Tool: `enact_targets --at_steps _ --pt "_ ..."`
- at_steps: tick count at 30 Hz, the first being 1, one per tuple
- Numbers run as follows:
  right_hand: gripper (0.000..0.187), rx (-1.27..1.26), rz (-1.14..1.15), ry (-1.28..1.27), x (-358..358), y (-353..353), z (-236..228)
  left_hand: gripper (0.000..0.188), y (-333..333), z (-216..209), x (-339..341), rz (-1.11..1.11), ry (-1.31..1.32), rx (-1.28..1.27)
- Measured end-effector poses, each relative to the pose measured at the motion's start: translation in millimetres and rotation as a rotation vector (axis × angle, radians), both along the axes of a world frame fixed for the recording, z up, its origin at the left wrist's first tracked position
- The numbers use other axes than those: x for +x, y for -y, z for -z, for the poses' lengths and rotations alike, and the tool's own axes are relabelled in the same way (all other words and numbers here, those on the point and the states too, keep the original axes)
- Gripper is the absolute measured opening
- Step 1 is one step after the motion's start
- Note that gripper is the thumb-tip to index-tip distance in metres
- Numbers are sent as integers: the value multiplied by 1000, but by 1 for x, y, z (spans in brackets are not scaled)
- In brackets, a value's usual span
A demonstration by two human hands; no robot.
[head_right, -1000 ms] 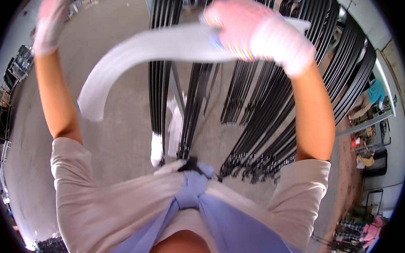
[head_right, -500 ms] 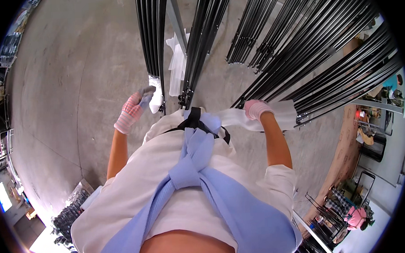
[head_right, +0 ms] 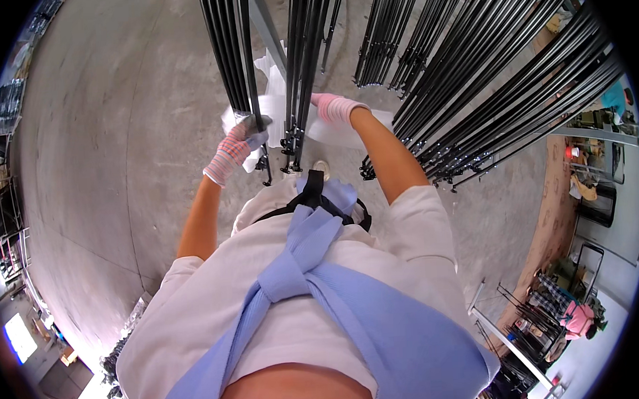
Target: The person wraps bundles of long black metal rods with white protective film in a warehouse. They pull film from a roll, encircle the rod bundle, and smooth the film along the length of the rods, repeating this process for multiple bundles.
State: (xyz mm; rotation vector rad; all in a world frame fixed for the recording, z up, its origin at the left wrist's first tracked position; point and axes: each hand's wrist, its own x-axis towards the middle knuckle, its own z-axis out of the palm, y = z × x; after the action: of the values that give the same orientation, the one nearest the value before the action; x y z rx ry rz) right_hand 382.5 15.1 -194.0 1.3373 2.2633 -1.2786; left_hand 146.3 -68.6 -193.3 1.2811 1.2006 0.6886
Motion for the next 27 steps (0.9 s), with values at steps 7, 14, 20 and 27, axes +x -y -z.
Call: enact_targets --at_steps 7,14,20,27 --pt "23 -261 133 -440 -15 3 30 37 3 75 17 122 -286 264" --pt "29 154 12 27 -11 34 4 40 -8 30 67 -65 -25 204" --pt "30 95 134 103 9 59 8 29 -9 44 78 73 191 73" --pt "37 84 391 51 -2 102 -32 27 -9 -29 69 180 391 -317"
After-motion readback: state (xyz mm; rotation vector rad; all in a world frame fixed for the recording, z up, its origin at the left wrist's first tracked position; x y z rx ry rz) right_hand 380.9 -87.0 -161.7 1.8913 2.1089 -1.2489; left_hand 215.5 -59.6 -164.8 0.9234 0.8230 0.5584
